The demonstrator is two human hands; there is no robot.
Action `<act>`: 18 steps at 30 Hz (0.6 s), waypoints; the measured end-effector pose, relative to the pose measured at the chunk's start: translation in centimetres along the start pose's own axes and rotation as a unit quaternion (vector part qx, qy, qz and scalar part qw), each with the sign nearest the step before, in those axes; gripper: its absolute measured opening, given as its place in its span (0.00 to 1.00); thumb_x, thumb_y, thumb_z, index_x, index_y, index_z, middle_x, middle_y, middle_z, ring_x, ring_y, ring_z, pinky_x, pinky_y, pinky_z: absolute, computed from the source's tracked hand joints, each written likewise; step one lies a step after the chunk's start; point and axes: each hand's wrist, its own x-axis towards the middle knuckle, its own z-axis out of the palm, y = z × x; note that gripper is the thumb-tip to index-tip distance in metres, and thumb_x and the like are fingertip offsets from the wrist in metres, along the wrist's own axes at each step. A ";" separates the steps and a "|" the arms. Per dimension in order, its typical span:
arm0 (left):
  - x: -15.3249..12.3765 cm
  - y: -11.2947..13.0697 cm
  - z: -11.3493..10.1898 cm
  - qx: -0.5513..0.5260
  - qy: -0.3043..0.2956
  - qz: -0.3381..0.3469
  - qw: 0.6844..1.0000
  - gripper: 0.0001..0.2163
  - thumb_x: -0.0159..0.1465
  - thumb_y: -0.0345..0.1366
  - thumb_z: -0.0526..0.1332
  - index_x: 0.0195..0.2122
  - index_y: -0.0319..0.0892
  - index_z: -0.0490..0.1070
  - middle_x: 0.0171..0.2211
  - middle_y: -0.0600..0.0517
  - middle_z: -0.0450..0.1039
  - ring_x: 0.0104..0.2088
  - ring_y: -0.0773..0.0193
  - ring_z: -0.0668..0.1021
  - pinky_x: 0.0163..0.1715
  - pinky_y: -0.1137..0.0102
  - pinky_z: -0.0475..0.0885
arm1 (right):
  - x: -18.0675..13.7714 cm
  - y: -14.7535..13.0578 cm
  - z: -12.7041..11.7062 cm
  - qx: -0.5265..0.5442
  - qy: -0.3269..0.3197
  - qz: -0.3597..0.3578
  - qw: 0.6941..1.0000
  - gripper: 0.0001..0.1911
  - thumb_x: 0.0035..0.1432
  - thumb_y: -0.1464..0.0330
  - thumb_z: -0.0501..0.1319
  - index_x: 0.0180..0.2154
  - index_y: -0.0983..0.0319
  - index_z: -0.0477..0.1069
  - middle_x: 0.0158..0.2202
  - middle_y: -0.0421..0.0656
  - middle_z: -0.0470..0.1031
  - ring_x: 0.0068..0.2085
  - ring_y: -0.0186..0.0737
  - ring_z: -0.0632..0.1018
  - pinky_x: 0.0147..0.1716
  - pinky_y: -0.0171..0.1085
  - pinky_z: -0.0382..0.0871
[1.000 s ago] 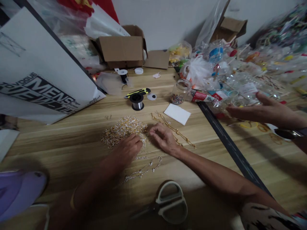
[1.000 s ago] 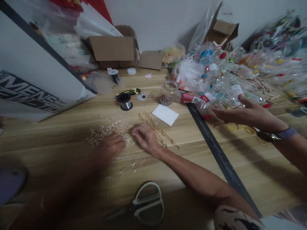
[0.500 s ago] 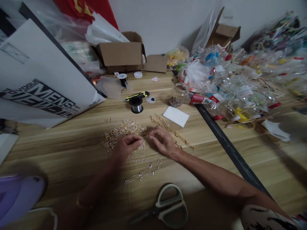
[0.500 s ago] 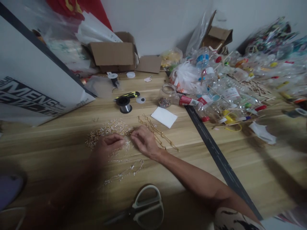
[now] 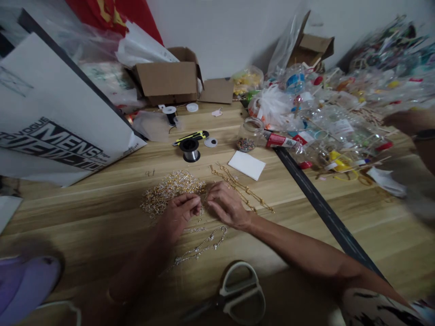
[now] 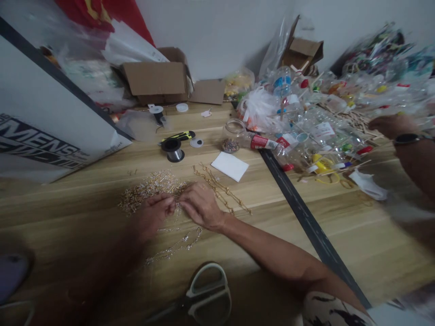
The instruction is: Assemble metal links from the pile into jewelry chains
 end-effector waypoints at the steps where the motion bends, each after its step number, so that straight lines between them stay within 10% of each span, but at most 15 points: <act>1: 0.0 0.0 0.0 -0.001 -0.002 -0.001 1.000 0.07 0.47 0.33 0.70 0.23 0.36 0.74 0.18 0.54 0.70 0.21 0.72 0.69 0.24 0.74 0.65 | 0.0 0.0 0.0 -0.002 0.000 -0.001 1.000 0.03 0.60 0.72 0.55 0.38 0.61 0.65 0.35 0.46 0.71 0.40 0.41 0.72 0.41 0.43 0.67; 18: 0.4 -1.0 -0.6 -0.030 -0.025 -0.030 0.999 0.07 0.48 0.33 0.69 0.24 0.36 0.74 0.19 0.54 0.71 0.22 0.70 0.71 0.24 0.74 0.65 | 0.2 -0.2 -0.2 -0.022 -0.005 -0.006 1.000 0.03 0.60 0.72 0.55 0.37 0.62 0.66 0.35 0.46 0.72 0.41 0.41 0.72 0.41 0.43 0.66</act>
